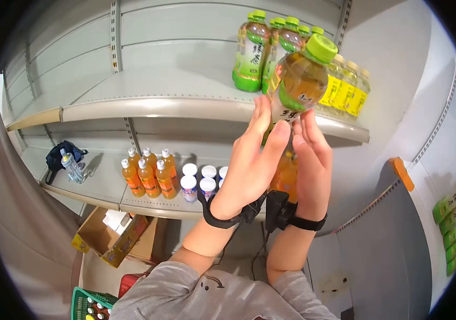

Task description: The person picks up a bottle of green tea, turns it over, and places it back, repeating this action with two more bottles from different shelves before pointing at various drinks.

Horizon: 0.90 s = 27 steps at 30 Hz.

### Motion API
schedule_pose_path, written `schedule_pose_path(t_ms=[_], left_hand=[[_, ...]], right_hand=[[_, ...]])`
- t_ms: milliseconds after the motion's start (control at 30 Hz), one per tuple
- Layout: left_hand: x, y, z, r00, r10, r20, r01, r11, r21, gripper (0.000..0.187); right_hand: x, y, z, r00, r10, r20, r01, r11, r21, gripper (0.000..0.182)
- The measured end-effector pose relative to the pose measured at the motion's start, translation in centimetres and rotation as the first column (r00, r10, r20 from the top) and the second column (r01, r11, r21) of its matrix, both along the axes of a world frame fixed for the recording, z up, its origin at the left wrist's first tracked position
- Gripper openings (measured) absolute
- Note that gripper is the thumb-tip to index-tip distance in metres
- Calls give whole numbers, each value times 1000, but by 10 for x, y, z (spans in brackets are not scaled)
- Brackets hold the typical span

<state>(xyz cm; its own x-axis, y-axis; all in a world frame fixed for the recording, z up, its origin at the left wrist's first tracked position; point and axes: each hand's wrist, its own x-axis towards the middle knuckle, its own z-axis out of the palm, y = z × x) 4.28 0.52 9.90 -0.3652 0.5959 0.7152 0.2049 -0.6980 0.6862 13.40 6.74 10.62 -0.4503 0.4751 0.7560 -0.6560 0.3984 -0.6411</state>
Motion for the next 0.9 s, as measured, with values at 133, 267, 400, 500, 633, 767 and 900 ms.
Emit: schedule_pose_path(t_ms=[133,267,400,500,633,767,900], left_hand=[[-24,17,35,999,35,-34,-32,996,79,63],[-44,43,57,998,3,-56,8,981,195,67],[-51,55,66,997,53,-55,-48,995,84,66],[-55,61,69,998,12,-63,-10,999,31,57],[-60,82,70,991,130,-27,-126,984,124,53],[-63,91,67,987,162,20,-162,987,19,51],[-70,103,63,984,179,-2,-178,981,71,53]], right_hand=[[-24,3,38,996,-85,-16,85,996,-13,56],[-38,18,59,995,-88,-43,89,996,23,55],[-50,41,70,992,-121,41,123,991,-52,52],[-59,53,69,995,-92,43,92,996,4,52],[-65,65,70,991,-82,101,84,996,-16,55],[-71,80,63,988,-66,137,76,994,-73,58],[-73,87,62,982,-29,187,54,990,-130,60]])
